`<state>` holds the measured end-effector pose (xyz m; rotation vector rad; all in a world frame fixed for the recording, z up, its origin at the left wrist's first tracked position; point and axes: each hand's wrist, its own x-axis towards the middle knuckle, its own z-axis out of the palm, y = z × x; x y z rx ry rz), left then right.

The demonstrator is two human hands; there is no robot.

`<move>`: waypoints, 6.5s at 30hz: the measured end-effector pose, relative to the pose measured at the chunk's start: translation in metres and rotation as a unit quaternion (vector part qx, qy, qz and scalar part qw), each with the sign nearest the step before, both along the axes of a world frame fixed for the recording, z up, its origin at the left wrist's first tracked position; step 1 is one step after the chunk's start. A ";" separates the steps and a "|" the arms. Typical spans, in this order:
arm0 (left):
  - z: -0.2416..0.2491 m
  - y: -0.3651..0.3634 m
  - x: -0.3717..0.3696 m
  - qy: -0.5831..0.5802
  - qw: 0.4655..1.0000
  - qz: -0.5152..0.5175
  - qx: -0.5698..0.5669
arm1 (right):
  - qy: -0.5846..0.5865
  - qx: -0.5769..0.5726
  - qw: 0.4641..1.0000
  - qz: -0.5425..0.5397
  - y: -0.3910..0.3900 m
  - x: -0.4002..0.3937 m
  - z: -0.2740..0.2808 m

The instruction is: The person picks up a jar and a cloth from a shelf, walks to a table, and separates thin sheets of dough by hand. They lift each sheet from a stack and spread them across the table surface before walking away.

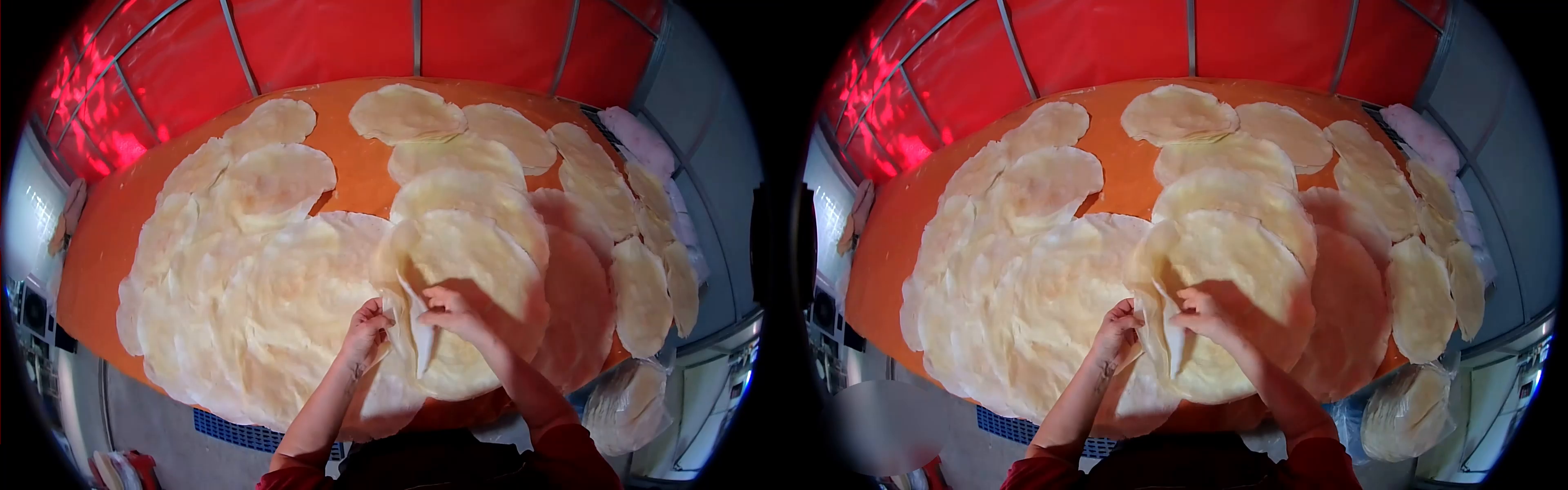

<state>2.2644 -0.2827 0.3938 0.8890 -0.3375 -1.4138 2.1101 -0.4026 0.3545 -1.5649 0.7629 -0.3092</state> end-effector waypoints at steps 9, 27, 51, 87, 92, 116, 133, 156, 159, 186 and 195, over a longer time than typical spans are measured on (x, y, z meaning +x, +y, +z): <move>-0.023 -0.006 0.006 -0.140 0.987 0.074 -0.014 | -0.159 0.327 0.900 -0.239 0.000 0.007 -0.016; -0.053 -0.009 0.029 0.019 0.986 0.147 0.076 | -0.270 -0.171 0.918 -0.235 -0.197 0.037 0.303; -0.009 -0.011 0.008 -0.032 0.994 0.092 -0.057 | -0.115 0.365 0.911 -0.154 -0.024 0.003 0.030; -0.036 0.000 0.028 0.236 0.971 0.005 -0.045 | 0.319 -0.239 0.876 0.272 -0.023 0.089 0.116; -0.011 -0.008 0.018 0.234 0.972 0.009 0.003 | 0.035 -0.113 0.988 0.094 -0.011 0.037 0.042; -0.044 0.000 0.046 -0.094 0.992 0.047 0.075 | -0.154 0.117 0.939 -0.286 -0.069 -0.161 0.133; -0.029 -0.006 0.046 -0.246 0.967 0.060 -0.037 | 0.281 -0.529 0.801 -0.005 -0.287 0.215 0.206; 0.149 -0.145 0.233 -0.816 0.568 -0.009 -0.109 | 0.299 -0.454 0.828 -0.135 -0.143 -0.230 0.101; 0.101 -0.130 0.273 -0.894 0.419 0.055 0.147 | 0.336 -0.418 0.821 -0.194 -0.122 -0.260 0.023; -0.014 0.077 -0.209 -0.192 0.970 -0.145 0.039 | 0.169 -0.153 0.939 -0.256 -0.139 -0.155 -0.029; -0.002 0.045 -0.217 0.142 0.988 -0.039 -0.040 | -0.384 0.026 0.878 -0.286 -0.112 -0.154 0.117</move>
